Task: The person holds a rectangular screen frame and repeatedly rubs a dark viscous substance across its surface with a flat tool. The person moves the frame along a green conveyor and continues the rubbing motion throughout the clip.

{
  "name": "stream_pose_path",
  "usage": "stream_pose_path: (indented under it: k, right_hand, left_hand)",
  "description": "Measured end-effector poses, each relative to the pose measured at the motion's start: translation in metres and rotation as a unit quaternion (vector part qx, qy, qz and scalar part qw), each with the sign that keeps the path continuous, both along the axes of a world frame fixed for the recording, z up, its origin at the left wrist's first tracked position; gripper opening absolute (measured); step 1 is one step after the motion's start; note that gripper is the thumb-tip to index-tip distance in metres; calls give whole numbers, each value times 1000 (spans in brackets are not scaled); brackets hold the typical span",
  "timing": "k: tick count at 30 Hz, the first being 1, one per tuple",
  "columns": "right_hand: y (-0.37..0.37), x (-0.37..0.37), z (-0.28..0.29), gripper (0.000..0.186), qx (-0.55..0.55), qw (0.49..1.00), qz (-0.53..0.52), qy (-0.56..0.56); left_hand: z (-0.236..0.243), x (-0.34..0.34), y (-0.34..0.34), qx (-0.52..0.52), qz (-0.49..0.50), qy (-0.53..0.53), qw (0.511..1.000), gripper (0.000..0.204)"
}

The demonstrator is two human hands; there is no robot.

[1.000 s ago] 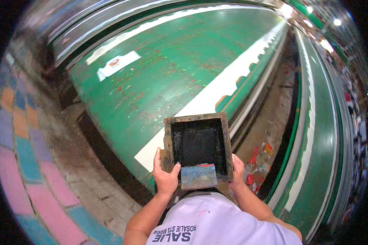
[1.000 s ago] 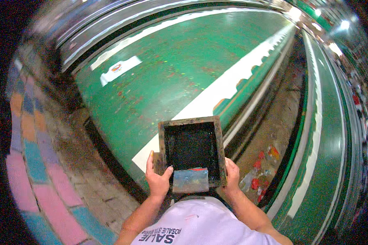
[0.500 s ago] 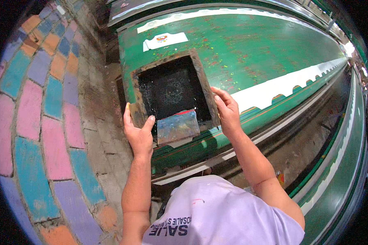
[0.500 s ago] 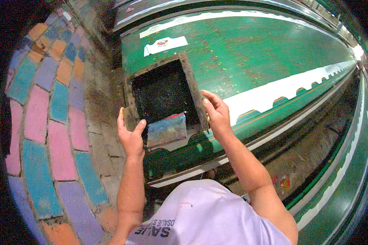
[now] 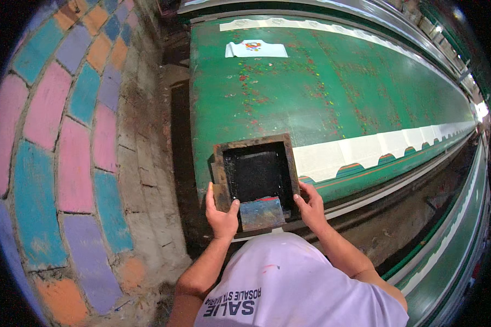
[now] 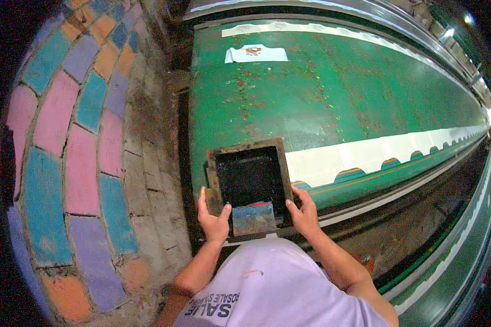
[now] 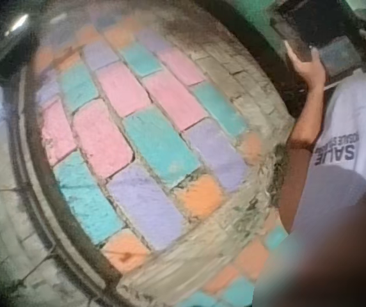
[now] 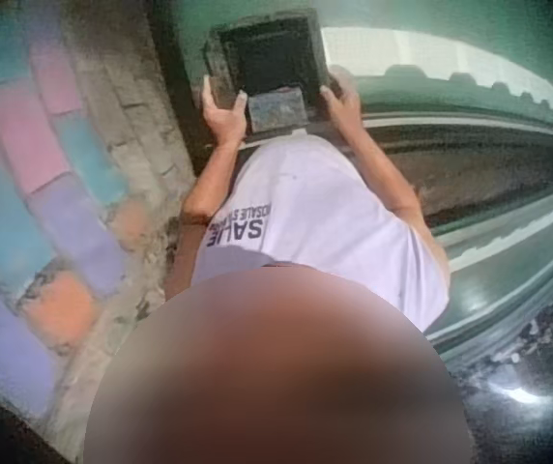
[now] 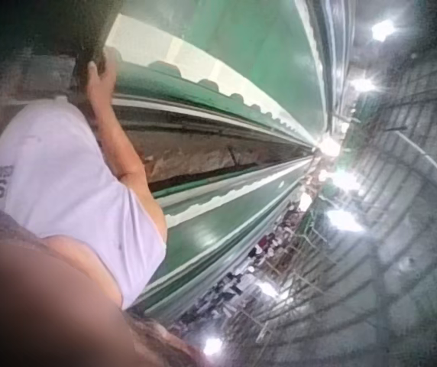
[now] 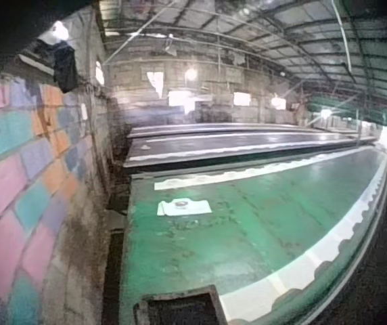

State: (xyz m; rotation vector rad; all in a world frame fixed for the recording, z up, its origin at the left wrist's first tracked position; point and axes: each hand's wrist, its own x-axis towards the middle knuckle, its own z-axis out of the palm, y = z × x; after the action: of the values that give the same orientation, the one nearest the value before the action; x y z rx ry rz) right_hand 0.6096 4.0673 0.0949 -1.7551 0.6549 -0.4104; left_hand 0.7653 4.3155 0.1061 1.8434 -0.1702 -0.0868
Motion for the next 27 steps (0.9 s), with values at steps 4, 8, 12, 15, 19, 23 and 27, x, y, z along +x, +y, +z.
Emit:
stream_pose_path:
  k: [4,8,12,15,19,23,27]
  right_hand:
    - [-4,-4,0,47,0,997,-2,75]
    - [0,2,23,44,-5,999,3,40]
    - [30,-6,64,45,-332,937,108,-27]
    - [51,-2,78,51,-378,895,235,-20]
    - [64,17,81,48,-465,837,290,-10]
    - [62,34,83,45,-472,824,315,11]
    - [47,50,88,42,-468,816,336,49]
  left_hand:
    - [-5,-5,0,-10,2,-1,1000,100]
    - [-10,-2,1,-17,1,8,1000,100]
    - [-13,1,0,-21,-9,13,1000,99]
    - [-12,3,-1,-27,-12,51,998,100]
    - [-10,5,-3,-49,-14,58,997,100]
    - [-11,5,-3,-34,-12,22,999,99]
    - [-15,7,2,-29,-22,37,999,86]
